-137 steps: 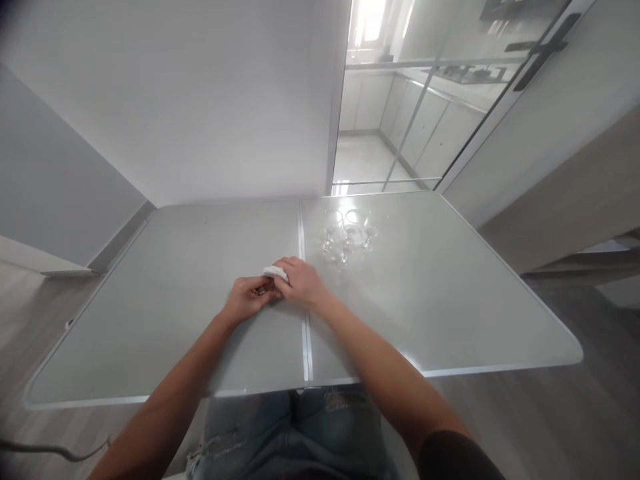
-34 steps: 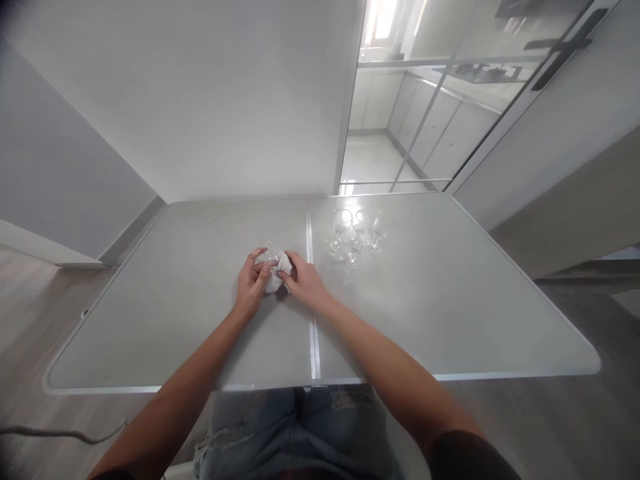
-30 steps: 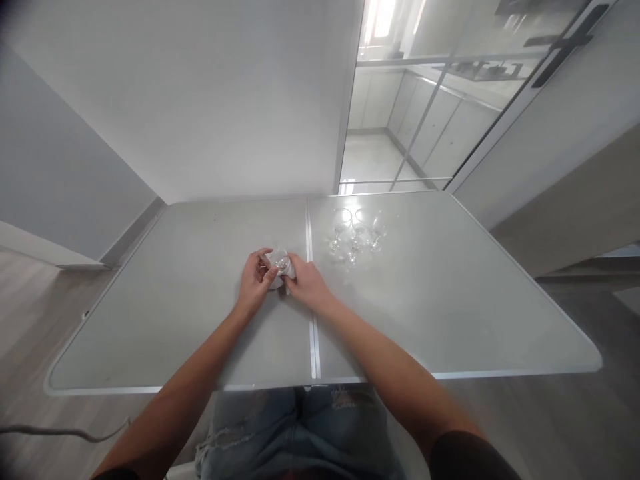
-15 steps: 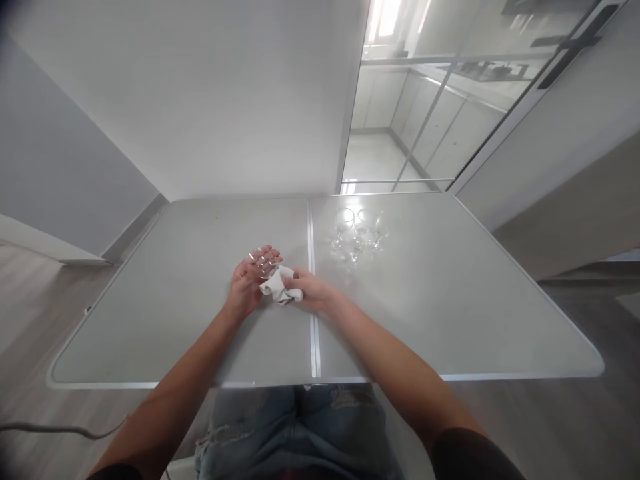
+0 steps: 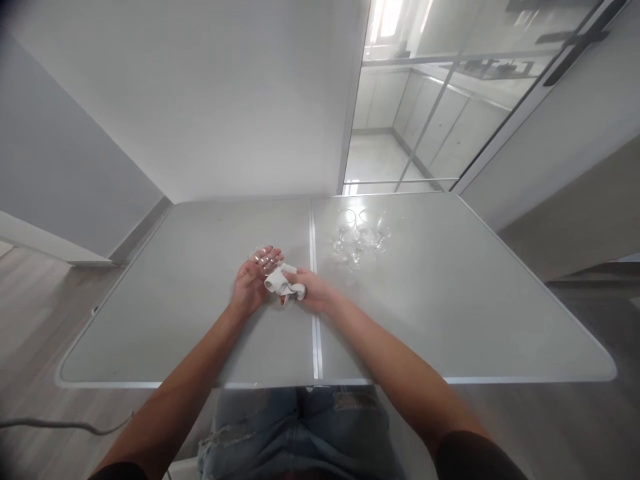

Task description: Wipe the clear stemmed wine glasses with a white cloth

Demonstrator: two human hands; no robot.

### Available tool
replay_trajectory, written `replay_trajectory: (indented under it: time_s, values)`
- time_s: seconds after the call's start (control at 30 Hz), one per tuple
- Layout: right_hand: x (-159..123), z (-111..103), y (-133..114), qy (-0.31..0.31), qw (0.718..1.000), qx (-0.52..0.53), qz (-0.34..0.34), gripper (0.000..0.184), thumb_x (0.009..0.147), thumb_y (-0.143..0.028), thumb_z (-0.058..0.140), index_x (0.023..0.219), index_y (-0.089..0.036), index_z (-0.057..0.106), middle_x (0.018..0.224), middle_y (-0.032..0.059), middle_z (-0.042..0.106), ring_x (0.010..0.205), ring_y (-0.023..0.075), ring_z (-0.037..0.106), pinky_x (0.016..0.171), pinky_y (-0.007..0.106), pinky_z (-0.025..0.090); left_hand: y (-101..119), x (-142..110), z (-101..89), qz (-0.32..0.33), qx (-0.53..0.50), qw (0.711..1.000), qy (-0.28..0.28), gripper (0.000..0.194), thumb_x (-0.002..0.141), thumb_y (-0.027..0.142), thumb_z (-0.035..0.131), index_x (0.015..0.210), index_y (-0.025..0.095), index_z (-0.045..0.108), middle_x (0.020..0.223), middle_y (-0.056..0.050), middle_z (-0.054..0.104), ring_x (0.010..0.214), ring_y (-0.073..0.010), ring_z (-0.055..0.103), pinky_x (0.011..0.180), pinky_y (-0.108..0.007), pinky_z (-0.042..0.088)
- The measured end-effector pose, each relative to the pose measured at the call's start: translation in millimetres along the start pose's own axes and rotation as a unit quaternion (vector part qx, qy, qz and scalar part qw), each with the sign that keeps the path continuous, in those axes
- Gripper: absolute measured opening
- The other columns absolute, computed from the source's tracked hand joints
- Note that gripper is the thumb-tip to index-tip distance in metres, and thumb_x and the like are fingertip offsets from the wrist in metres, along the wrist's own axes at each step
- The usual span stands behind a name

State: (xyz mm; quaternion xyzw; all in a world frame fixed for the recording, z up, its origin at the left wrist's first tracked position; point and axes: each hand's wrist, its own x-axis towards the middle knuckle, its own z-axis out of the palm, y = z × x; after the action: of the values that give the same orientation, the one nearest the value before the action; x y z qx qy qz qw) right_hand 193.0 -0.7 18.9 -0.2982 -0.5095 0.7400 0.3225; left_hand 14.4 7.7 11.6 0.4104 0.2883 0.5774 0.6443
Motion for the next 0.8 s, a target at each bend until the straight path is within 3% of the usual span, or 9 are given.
replay_trajectory:
  time_s: [0.07,0.2,0.27,0.33,0.4,0.47,0.57,0.67,0.8]
  values:
    - [-1.2,-1.3,-1.6,0.060,0.991,-0.113,-0.033,0.038,0.087,-0.054,0.060,0.094,-0.016,0.061,0.081,0.0062,0.065,0.071,0.0193,0.060,0.070,0.033,0.049,-0.9,1.7,1.1,0.007,0.005,1.000,0.008,0.059,0.078,0.054,0.076,0.124,0.018,0.064,0.135,-0.019,0.062,0.121,-0.0330,0.063,0.103,-0.048,0.049]
    - [-3.4,5.0,-1.9,0.224,0.867,-0.423,-0.135,0.020,0.087,-0.037,0.062,0.097,-0.020,0.063,0.091,0.0088,0.067,0.083,0.0216,0.057,0.075,0.031,0.043,-1.7,5.8,3.3,0.041,0.024,0.999,0.023,0.051,0.080,0.047,0.077,0.120,0.018,0.064,0.136,-0.018,0.062,0.122,-0.0302,0.063,0.107,-0.047,0.045]
    - [-3.2,8.7,-1.7,0.243,0.845,-0.453,-0.144,0.018,0.088,-0.035,0.060,0.096,-0.020,0.063,0.090,0.0095,0.066,0.082,0.0217,0.057,0.073,0.030,0.041,-1.7,6.0,3.4,0.049,0.025,0.998,0.032,0.050,0.081,0.048,0.076,0.120,0.019,0.064,0.135,-0.017,0.063,0.122,-0.0295,0.063,0.108,-0.046,0.045]
    - [-1.9,9.7,-2.0,0.211,0.890,-0.385,-0.118,0.021,0.089,-0.040,0.059,0.089,-0.019,0.063,0.080,0.0063,0.065,0.074,0.0194,0.056,0.068,0.029,0.041,-1.7,4.5,2.9,0.036,0.019,0.998,0.040,0.050,0.081,0.050,0.075,0.119,0.019,0.064,0.133,-0.017,0.064,0.120,-0.0295,0.064,0.106,-0.046,0.047]
    - [-0.5,7.1,-2.3,0.164,0.957,-0.230,-0.065,0.030,0.089,-0.048,0.057,0.084,-0.018,0.062,0.071,0.0033,0.062,0.064,0.0172,0.056,0.062,0.028,0.042,-1.7,2.4,2.4,0.021,0.012,0.999,0.040,0.051,0.081,0.051,0.075,0.119,0.019,0.065,0.130,-0.017,0.066,0.117,-0.0298,0.065,0.104,-0.047,0.048]
    - [0.4,1.7,-1.8,0.119,0.992,-0.051,-0.010,0.032,0.085,-0.049,0.059,0.081,-0.017,0.061,0.069,0.0032,0.061,0.059,0.0167,0.056,0.058,0.029,0.045,-1.5,1.0,2.1,0.019,0.006,1.000,0.022,0.053,0.080,0.052,0.075,0.119,0.018,0.065,0.129,-0.017,0.067,0.116,-0.0309,0.066,0.104,-0.048,0.048]
    - [1.3,-6.4,1.2,0.069,0.989,0.124,0.046,0.024,0.077,-0.040,0.061,0.077,-0.016,0.060,0.067,0.0047,0.062,0.053,0.0165,0.057,0.054,0.031,0.048,-0.6,0.8,2.5,0.030,-0.004,0.999,-0.012,0.054,0.081,0.051,0.075,0.122,0.018,0.065,0.129,-0.017,0.066,0.117,-0.0321,0.065,0.106,-0.049,0.046]
    - [4.0,-8.2,6.0,0.067,0.976,0.188,0.086,0.022,0.077,-0.040,0.056,0.074,-0.019,0.058,0.061,0.0039,0.059,0.046,0.0148,0.051,0.041,0.027,0.039,0.6,1.3,4.0,0.029,-0.009,0.999,-0.023,0.052,0.081,0.051,0.074,0.121,0.018,0.065,0.130,-0.017,0.066,0.118,-0.0329,0.065,0.106,-0.049,0.046]
    - [6.2,-0.8,8.3,0.232,0.964,0.127,0.029,0.031,0.086,-0.052,0.052,0.077,-0.022,0.053,0.057,-0.0001,0.052,0.044,0.0141,0.045,0.036,0.025,0.029,2.0,0.6,7.3,0.044,-0.003,0.999,-0.016,0.054,0.080,0.052,0.075,0.121,0.018,0.065,0.131,-0.018,0.065,0.119,-0.0333,0.065,0.107,-0.050,0.044]
